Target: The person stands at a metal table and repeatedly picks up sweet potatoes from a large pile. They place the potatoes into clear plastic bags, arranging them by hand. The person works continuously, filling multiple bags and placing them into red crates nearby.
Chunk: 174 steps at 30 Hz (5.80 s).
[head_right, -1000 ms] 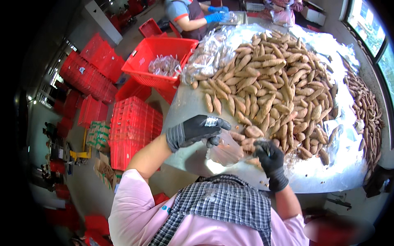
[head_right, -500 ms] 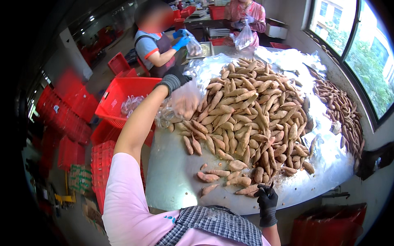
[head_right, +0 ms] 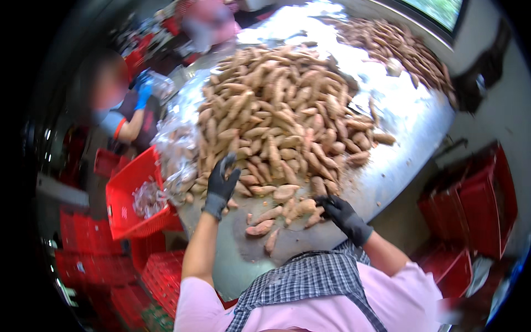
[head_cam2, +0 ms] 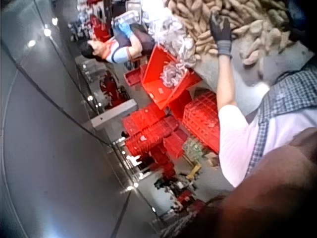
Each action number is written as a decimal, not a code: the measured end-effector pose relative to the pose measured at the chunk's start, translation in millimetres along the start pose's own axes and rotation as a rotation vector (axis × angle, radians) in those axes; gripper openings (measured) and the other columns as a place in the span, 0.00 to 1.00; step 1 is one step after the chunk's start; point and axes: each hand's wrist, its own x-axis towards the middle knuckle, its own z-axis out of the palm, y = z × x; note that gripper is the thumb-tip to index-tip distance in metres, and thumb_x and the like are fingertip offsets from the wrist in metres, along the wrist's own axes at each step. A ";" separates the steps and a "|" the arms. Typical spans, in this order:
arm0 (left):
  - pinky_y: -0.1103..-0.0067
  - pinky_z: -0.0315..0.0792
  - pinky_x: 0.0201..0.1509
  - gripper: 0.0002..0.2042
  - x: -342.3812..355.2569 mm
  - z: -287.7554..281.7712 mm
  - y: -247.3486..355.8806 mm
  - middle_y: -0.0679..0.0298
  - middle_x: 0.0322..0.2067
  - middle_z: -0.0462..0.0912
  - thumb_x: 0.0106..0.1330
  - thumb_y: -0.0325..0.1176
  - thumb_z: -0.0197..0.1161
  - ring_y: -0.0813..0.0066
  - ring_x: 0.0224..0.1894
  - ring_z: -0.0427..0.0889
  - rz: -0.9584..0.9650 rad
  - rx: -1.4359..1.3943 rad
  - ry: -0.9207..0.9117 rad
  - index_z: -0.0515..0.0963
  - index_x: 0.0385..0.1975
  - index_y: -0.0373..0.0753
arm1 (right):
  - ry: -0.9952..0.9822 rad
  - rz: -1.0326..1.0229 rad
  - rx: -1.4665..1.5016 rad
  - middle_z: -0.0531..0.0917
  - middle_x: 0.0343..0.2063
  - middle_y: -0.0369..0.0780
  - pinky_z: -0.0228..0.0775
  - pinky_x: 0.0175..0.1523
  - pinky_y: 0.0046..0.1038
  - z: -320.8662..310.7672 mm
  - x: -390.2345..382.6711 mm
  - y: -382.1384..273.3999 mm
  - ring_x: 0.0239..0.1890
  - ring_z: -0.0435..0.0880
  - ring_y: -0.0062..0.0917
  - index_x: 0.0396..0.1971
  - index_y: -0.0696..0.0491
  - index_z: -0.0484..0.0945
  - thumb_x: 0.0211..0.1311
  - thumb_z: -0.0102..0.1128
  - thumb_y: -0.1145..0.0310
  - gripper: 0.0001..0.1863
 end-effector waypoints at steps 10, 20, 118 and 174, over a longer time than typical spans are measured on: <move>0.80 0.66 0.55 0.18 -73.2 123.9 28.8 0.60 0.47 0.74 0.62 0.23 0.55 0.75 0.49 0.73 -0.541 -0.344 -0.050 0.66 0.52 0.31 | 0.597 -0.112 -0.209 0.80 0.28 0.34 0.69 0.29 0.22 -212.8 70.3 -18.5 0.26 0.75 0.17 0.42 0.53 0.78 0.55 0.61 0.65 0.15; 0.80 0.67 0.54 0.19 -17.9 258.9 117.3 0.59 0.47 0.74 0.62 0.24 0.54 0.73 0.50 0.73 -0.620 -0.495 -0.215 0.65 0.54 0.30 | 0.914 -0.073 -1.357 0.71 0.52 0.42 0.73 0.41 0.38 -429.4 132.2 -67.5 0.41 0.78 0.39 0.54 0.44 0.66 0.54 0.54 0.67 0.24; 0.81 0.73 0.26 0.07 88.4 409.5 85.5 0.65 0.25 0.75 0.65 0.25 0.47 0.77 0.22 0.75 -1.083 -0.956 0.133 0.71 0.39 0.37 | 0.226 -0.179 -0.060 0.81 0.32 0.31 0.64 0.23 0.16 -303.8 136.4 -76.4 0.22 0.71 0.11 0.41 0.54 0.78 0.63 0.51 0.60 0.15; 0.58 0.48 0.64 0.44 -196.5 63.3 55.8 0.52 0.54 0.65 0.43 0.55 0.66 0.53 0.58 0.61 0.021 0.565 0.335 0.59 0.58 0.38 | -0.240 -0.173 -0.402 0.72 0.13 0.33 0.61 0.24 0.23 63.9 -2.7 -17.2 0.18 0.69 0.16 0.15 0.55 0.68 0.46 0.69 0.68 0.16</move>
